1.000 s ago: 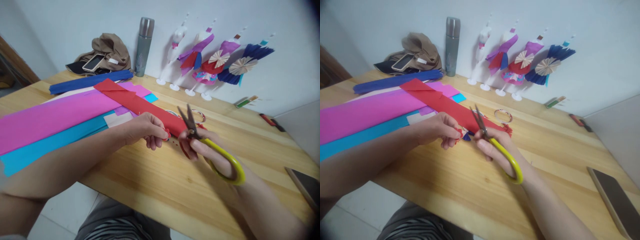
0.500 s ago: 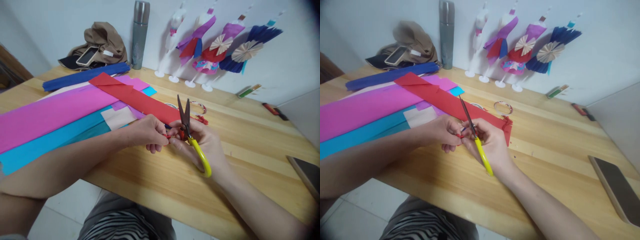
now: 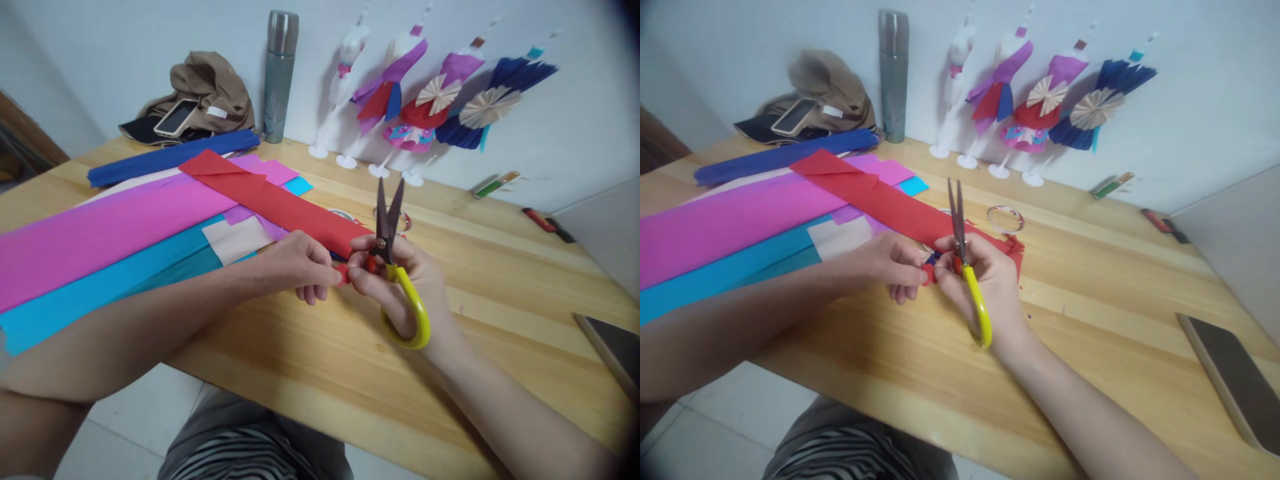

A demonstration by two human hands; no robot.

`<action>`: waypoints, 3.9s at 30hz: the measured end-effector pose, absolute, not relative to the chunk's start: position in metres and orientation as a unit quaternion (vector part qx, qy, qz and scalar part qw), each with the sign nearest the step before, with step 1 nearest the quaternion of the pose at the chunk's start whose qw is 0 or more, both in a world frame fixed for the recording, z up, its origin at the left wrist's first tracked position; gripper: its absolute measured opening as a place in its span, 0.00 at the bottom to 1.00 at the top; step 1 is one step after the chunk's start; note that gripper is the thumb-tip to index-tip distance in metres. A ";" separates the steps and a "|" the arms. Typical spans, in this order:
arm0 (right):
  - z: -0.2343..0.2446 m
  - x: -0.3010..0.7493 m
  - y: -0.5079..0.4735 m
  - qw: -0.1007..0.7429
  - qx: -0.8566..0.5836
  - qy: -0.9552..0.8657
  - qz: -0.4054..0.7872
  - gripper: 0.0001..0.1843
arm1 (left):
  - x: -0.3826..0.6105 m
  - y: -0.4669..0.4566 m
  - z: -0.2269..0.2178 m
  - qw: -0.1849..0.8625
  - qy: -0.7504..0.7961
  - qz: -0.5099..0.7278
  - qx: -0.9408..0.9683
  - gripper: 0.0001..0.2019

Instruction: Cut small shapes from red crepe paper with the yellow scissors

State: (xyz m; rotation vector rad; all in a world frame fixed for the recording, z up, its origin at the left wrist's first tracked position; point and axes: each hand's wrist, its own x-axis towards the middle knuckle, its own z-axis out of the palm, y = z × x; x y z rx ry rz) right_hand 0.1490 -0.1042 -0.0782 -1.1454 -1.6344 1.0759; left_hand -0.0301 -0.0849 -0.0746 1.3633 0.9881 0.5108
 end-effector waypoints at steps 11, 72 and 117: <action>-0.083 0.148 -0.101 0.501 -0.483 -0.505 0.510 0.19 | -0.024 -0.096 -0.082 0.670 0.404 0.353 0.514 0.12; -0.092 0.144 -0.101 0.538 -0.463 -0.456 0.536 0.21 | -0.024 -0.094 -0.093 0.730 0.357 0.356 0.461 0.25; -0.094 0.148 -0.100 0.517 -0.454 -0.499 0.527 0.19 | -0.023 -0.098 -0.089 0.641 0.420 0.354 0.535 0.18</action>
